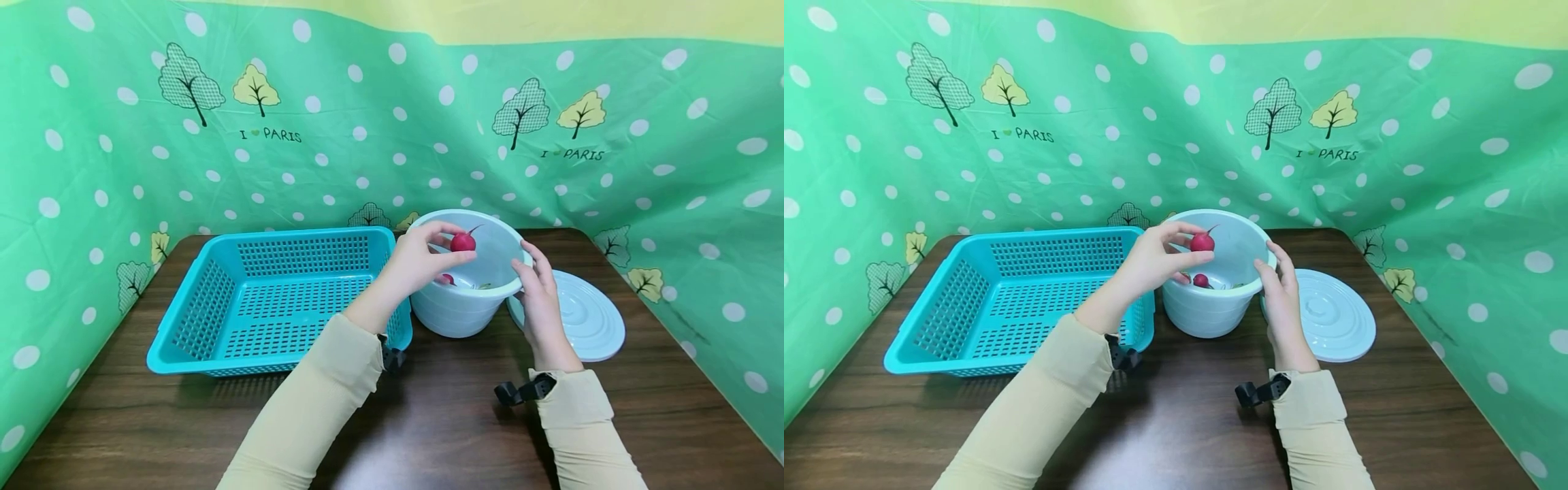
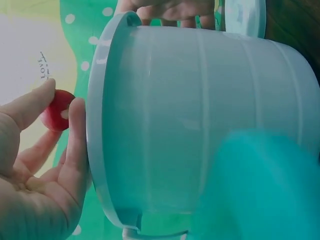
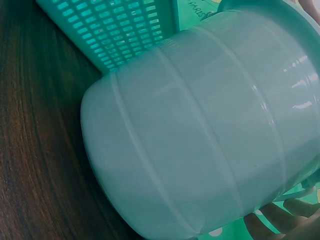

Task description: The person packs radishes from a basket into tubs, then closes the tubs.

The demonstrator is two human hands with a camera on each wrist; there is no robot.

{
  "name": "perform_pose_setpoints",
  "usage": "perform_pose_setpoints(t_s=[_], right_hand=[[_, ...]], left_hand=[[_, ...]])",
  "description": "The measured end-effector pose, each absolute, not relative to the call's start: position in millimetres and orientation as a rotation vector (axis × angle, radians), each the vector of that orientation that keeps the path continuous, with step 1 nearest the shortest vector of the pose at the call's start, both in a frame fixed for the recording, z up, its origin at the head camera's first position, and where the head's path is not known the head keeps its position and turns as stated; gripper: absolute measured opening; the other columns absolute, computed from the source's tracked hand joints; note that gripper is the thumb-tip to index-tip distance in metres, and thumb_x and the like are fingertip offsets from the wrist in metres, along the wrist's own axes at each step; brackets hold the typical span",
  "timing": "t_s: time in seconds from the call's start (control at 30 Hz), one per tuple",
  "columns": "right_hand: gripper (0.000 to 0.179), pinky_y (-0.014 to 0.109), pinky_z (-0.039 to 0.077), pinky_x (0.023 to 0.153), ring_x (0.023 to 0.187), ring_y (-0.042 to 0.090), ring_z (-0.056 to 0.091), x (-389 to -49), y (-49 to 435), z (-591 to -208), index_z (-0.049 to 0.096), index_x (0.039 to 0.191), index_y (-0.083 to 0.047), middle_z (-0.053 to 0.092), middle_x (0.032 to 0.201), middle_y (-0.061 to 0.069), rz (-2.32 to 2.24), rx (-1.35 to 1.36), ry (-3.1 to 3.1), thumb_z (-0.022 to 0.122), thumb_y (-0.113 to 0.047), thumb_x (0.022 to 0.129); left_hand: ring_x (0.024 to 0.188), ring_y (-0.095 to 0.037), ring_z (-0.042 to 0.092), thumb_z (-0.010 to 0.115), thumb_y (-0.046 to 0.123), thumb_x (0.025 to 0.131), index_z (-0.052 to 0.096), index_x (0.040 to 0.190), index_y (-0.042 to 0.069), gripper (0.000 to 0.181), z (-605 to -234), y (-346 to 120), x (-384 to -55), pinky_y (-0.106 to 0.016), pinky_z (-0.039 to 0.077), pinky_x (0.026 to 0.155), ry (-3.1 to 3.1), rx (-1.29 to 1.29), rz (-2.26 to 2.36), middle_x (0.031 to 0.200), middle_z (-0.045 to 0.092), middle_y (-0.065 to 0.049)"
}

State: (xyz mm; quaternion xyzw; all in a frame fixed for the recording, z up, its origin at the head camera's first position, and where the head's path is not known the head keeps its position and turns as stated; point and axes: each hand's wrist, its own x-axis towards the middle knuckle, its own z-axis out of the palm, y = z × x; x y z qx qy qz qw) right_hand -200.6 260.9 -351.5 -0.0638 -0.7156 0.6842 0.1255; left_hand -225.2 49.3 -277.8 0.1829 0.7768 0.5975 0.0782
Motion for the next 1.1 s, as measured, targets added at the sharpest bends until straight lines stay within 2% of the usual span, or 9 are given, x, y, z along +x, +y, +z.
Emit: perform_pose_setpoints(t_s=[0.23, 0.33, 0.47, 0.77, 0.87, 1.0, 1.1], right_hand=[[0.054, 0.034, 0.034, 0.099, 0.129, 0.018, 0.040, -199, 261, -351, 0.030, 0.154, -0.029, 0.031, 0.157, 0.005, 1.994, -0.207, -2.093, 0.046, -0.038, 0.103], [0.055, 0.034, 0.034, 0.099, 0.130, 0.018, 0.039, -199, 261, -351, 0.030, 0.154, -0.028, 0.030, 0.158, 0.005, 1.995, -0.205, -2.089, 0.046, -0.038, 0.103], [0.055, 0.036, 0.034, 0.101, 0.132, 0.019, 0.038, -199, 261, -350, 0.030, 0.154, -0.028, 0.029, 0.158, 0.005, 1.991, -0.200, -2.086, 0.046, -0.038, 0.103], [0.055, 0.037, 0.033, 0.102, 0.133, 0.022, 0.038, -199, 260, -349, 0.031, 0.154, -0.029, 0.030, 0.158, 0.007, 1.994, -0.198, -2.093, 0.047, -0.037, 0.102], [0.056, 0.044, 0.031, 0.109, 0.137, 0.023, 0.036, -199, 260, -348, 0.030, 0.155, -0.029, 0.026, 0.160, 0.005, 2.002, -0.192, -2.095, 0.047, -0.038, 0.102], [0.059, 0.055, 0.023, 0.118, 0.144, 0.026, 0.028, -199, 263, -347, 0.024, 0.157, -0.032, 0.015, 0.165, 0.002, 2.021, -0.154, -2.118, 0.047, -0.039, 0.103], [0.061, 0.056, 0.019, 0.120, 0.148, 0.027, 0.024, -199, 267, -347, 0.021, 0.157, -0.035, 0.010, 0.167, 0.001, 2.032, -0.120, -2.143, 0.047, -0.042, 0.103]], left_hand=[[0.074, -0.030, 0.071, 0.080, 0.027, 0.085, 0.066, 0.122, 0.016, 0.040, -276, 57, -226, -0.031, 0.059, 0.060, 2.339, 0.500, 1.731, 0.103, 0.064, -0.007], [0.064, -0.025, 0.069, 0.080, 0.027, 0.085, 0.065, 0.121, 0.016, 0.041, -274, 56, -227, -0.030, 0.058, 0.058, 2.364, 0.482, 1.679, 0.101, 0.063, -0.006], [0.059, -0.019, 0.068, 0.080, 0.030, 0.085, 0.062, 0.123, 0.016, 0.044, -271, 55, -227, -0.031, 0.059, 0.059, 2.393, 0.470, 1.610, 0.101, 0.063, -0.005], [0.063, -0.020, 0.068, 0.076, 0.036, 0.088, 0.061, 0.127, 0.017, 0.046, -272, 53, -223, -0.032, 0.058, 0.065, 2.451, 0.517, 1.538, 0.102, 0.066, -0.002], [0.068, -0.018, 0.067, 0.074, 0.039, 0.088, 0.061, 0.129, 0.019, 0.047, -272, 54, -219, -0.031, 0.057, 0.066, 2.477, 0.552, 1.498, 0.103, 0.066, 0.000], [0.076, -0.012, 0.067, 0.071, 0.041, 0.090, 0.060, 0.130, 0.019, 0.047, -271, 56, -213, -0.029, 0.055, 0.070, 2.476, 0.629, 1.486, 0.103, 0.067, 0.002], [0.082, -0.009, 0.067, 0.069, 0.042, 0.092, 0.061, 0.129, 0.020, 0.044, -271, 58, -206, -0.029, 0.054, 0.075, 2.461, 0.690, 1.504, 0.104, 0.067, 0.003]])
